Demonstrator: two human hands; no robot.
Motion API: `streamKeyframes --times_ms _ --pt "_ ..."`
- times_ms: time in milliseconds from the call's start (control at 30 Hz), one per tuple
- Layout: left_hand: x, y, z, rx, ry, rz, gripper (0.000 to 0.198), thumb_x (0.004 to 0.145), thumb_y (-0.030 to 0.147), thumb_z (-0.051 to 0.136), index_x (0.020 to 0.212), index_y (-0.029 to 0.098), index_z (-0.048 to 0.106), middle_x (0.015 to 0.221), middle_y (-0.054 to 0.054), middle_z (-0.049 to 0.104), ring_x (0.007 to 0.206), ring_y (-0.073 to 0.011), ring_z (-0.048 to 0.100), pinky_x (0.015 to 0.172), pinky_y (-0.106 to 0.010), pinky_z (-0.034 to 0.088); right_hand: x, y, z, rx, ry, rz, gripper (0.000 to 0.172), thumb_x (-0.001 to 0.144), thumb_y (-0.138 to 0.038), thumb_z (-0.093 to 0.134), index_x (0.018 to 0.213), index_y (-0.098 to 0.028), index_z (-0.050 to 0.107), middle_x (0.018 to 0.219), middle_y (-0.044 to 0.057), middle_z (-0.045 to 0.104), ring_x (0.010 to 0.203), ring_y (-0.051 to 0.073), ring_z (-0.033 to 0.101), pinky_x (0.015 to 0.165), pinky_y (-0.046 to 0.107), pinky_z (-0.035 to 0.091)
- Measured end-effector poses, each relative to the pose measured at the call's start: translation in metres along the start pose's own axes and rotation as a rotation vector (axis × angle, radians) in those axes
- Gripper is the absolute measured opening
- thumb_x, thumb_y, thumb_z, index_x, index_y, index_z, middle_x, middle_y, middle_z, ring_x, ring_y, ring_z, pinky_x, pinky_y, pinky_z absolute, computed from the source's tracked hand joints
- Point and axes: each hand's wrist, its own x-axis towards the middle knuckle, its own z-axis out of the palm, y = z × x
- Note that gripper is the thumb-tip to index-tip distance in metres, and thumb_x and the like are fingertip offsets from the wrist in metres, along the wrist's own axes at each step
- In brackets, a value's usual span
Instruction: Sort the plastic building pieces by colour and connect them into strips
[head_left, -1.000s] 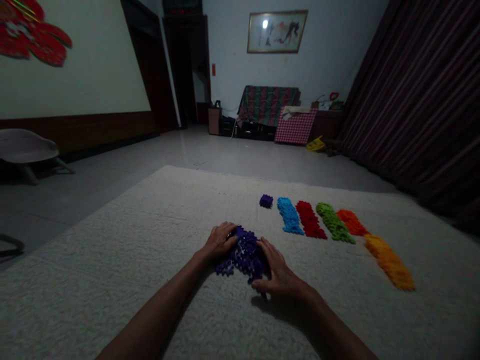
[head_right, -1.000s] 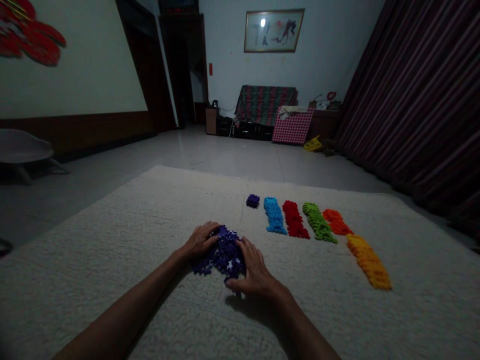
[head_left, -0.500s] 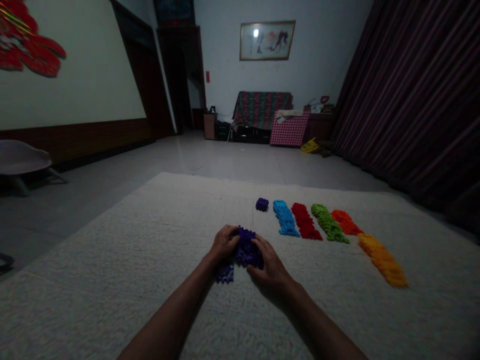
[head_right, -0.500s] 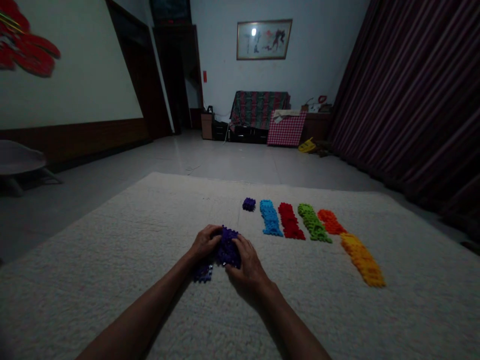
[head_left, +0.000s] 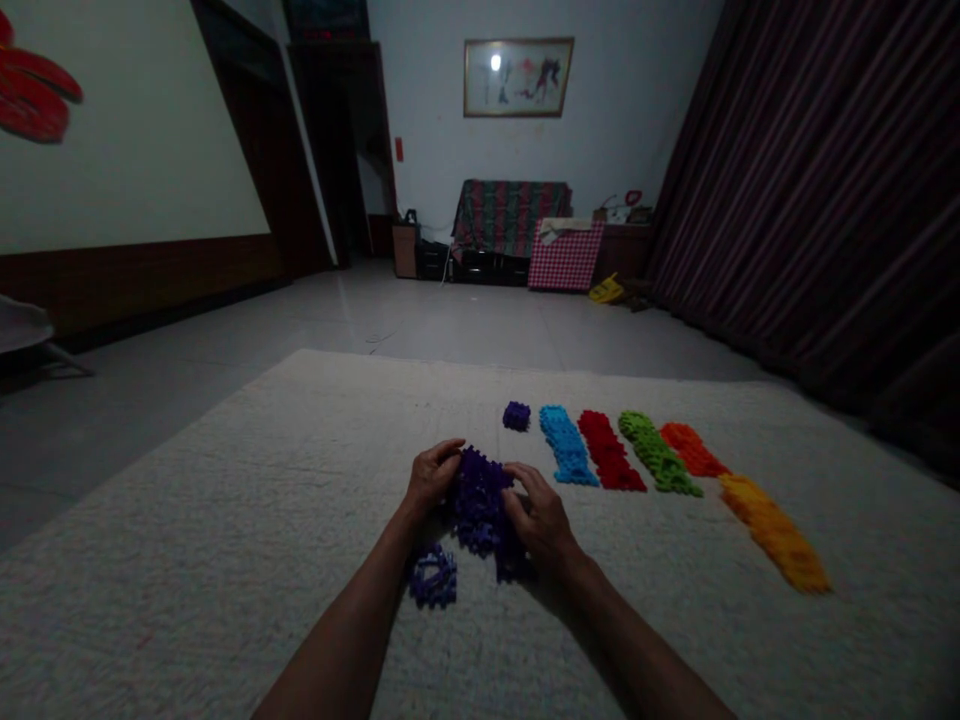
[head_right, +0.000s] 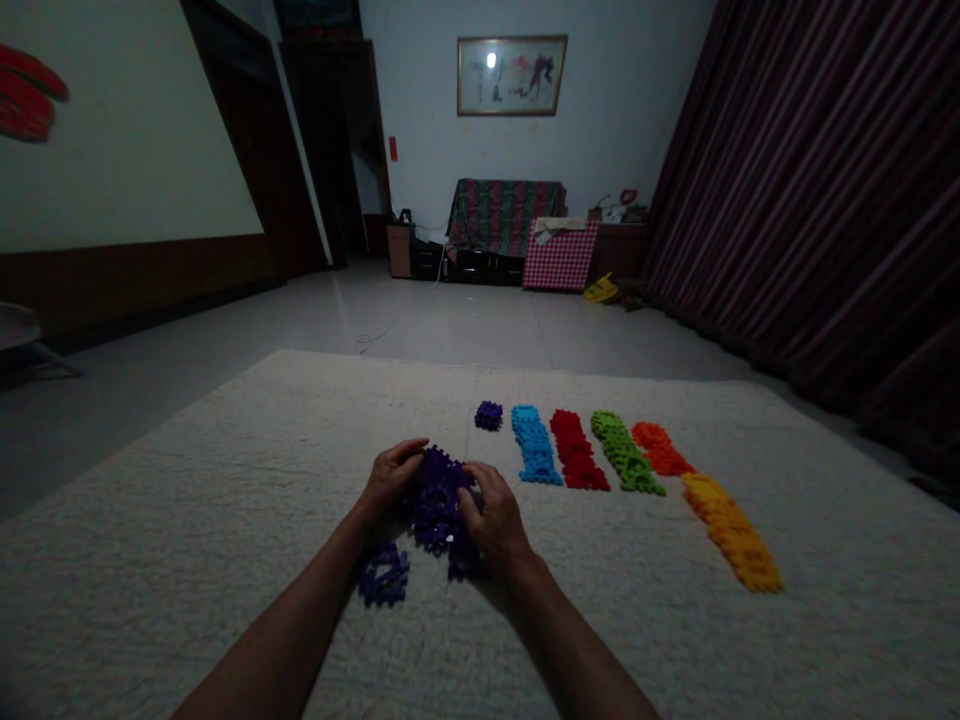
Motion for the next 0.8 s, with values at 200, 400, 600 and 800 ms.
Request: streamKeyframes --times_ms 200,400,600,800 --pt "0.003 0.001 0.004 0.016 0.052 0.131 0.028 0.074 0.024 0.066 0.1 0.019 0.075 0.103 -0.007 0.076 0.099 -0.0186 0.069 0.094 -0.032 0.052 0.044 0.005 0.011 -0.042 -0.01 0.003 0.031 0.091 -0.031 0.048 0.113 -0.019 0.066 0.115 0.012 0.069 0.111 0.024 0.063 0.099 0.042 0.049" --pt "0.006 -0.007 0.004 0.008 0.15 0.171 0.027 0.077 0.027 0.063 0.1 0.019 0.075 0.103 -0.005 0.076 0.099 -0.0204 0.069 0.096 -0.038 0.053 0.052 0.007 0.022 0.016 -0.106 0.048 0.028 0.085 -0.027 0.052 0.106 -0.02 0.07 0.106 0.008 0.075 0.098 0.024 0.069 0.091 0.038 0.051" --pt "0.012 -0.008 0.002 -0.085 0.2 0.115 0.033 0.073 0.029 0.065 0.101 0.016 0.075 0.103 -0.008 0.076 0.098 -0.022 0.07 0.097 -0.039 0.053 0.053 0.013 0.016 0.073 -0.154 0.129 0.024 0.083 -0.032 0.053 0.085 -0.02 0.073 0.089 0.006 0.076 0.087 0.023 0.069 0.082 0.035 0.052" --pt "0.005 0.001 0.009 -0.101 0.111 0.166 0.037 0.073 0.029 0.066 0.106 0.015 0.073 0.101 -0.008 0.076 0.095 -0.0209 0.07 0.093 -0.037 0.054 0.06 -0.005 0.003 0.172 -0.077 0.157 0.035 0.086 -0.042 0.049 0.097 -0.018 0.071 0.102 0.008 0.073 0.095 0.024 0.065 0.083 0.035 0.049"
